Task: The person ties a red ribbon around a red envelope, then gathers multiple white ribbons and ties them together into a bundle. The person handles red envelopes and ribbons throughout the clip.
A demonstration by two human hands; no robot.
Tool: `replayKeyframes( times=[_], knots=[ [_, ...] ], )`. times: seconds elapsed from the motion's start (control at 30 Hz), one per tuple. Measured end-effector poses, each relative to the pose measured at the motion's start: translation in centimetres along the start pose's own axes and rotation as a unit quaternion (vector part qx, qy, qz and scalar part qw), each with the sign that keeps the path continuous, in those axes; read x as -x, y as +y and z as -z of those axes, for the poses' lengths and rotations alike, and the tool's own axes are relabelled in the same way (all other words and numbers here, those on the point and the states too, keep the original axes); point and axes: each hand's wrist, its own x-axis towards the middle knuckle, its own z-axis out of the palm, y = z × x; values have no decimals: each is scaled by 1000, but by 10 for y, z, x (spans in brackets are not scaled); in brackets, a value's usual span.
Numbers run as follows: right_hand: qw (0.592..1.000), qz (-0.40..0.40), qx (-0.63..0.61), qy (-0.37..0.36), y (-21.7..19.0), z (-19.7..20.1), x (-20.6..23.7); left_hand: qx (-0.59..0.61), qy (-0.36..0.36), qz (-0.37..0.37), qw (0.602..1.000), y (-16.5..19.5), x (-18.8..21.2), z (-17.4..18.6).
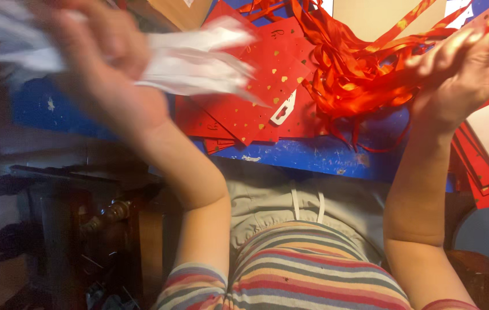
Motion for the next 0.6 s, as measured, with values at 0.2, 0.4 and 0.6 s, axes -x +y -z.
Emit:
replayKeyframes(
  times=[0.2,0.4,0.6],
  knots=[
    [999,30,-33,-7,-1,19,-6,-389,-85,-120,909,-14,22,5],
    [982,-28,-166,80,-34,-7,6,-557,-322,-90,761,-152,53,-52],
    [793,-48,-540,278,-94,-28,37,-569,-373,1,733,-178,62,-42]
  ],
)
